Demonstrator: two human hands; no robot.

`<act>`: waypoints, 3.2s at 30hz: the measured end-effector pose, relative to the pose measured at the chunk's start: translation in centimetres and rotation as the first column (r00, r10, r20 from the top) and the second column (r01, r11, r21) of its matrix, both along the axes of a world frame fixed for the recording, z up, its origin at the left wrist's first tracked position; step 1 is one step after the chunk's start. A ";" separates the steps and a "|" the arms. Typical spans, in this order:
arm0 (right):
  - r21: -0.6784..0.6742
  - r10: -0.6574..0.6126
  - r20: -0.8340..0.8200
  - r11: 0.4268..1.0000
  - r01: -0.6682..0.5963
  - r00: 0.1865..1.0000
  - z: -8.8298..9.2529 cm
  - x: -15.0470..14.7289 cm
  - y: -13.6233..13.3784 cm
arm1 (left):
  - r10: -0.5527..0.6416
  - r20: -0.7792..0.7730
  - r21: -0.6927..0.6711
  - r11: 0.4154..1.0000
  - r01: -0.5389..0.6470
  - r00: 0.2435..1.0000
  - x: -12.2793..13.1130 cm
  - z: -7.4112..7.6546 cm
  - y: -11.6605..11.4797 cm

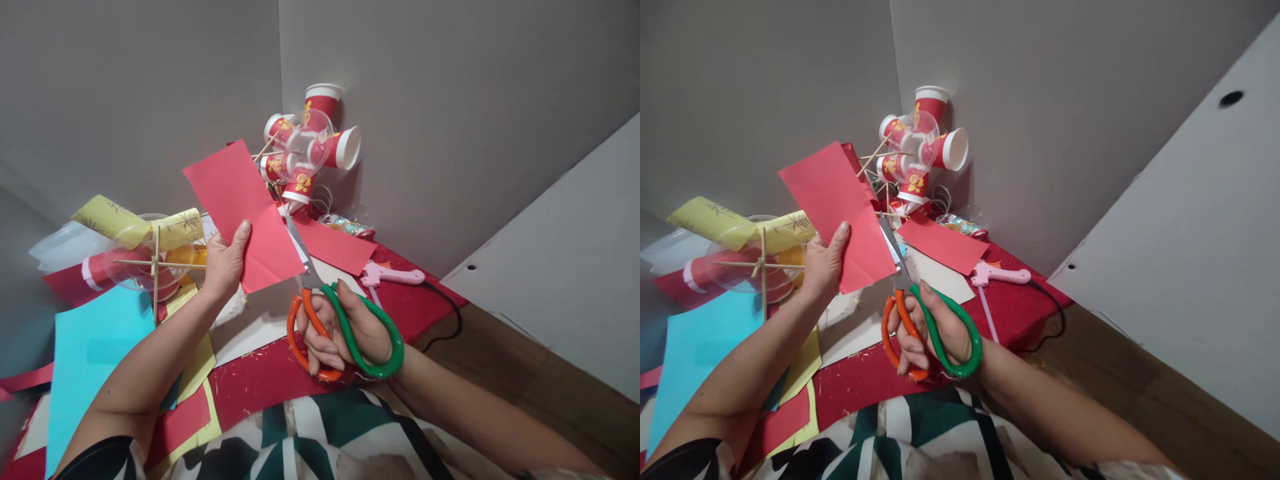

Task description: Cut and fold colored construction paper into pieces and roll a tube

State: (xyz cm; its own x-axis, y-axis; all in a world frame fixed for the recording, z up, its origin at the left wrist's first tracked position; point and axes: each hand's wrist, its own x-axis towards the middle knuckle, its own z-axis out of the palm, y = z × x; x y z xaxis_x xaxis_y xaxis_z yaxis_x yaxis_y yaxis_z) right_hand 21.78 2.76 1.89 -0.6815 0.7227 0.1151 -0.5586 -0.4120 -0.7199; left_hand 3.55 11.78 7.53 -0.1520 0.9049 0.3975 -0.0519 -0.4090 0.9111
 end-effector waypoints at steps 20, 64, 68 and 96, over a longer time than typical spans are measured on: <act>-0.014 -0.007 -0.016 1.000 0.007 1.000 0.0 -0.1 1.0 | -0.036 0.031 -0.045 0.998 0.037 0.999 0.3 -0.7 0.2; 0.032 0.115 -0.151 0.993 -0.112 0.982 0.1 0.3 0.7 | -0.210 0.249 -0.187 0.947 0.260 0.945 0.1 1.3 -0.4; 0.023 0.121 -0.153 0.993 -0.119 0.981 0.1 0.2 0.8 | -0.173 0.259 -0.187 0.956 0.225 0.950 0.0 1.4 -0.2; 0.016 0.220 -0.286 0.974 -0.225 0.933 1.8 -0.4 1.4 | -0.047 0.225 -0.123 0.989 0.076 0.973 1.1 0.7 -1.2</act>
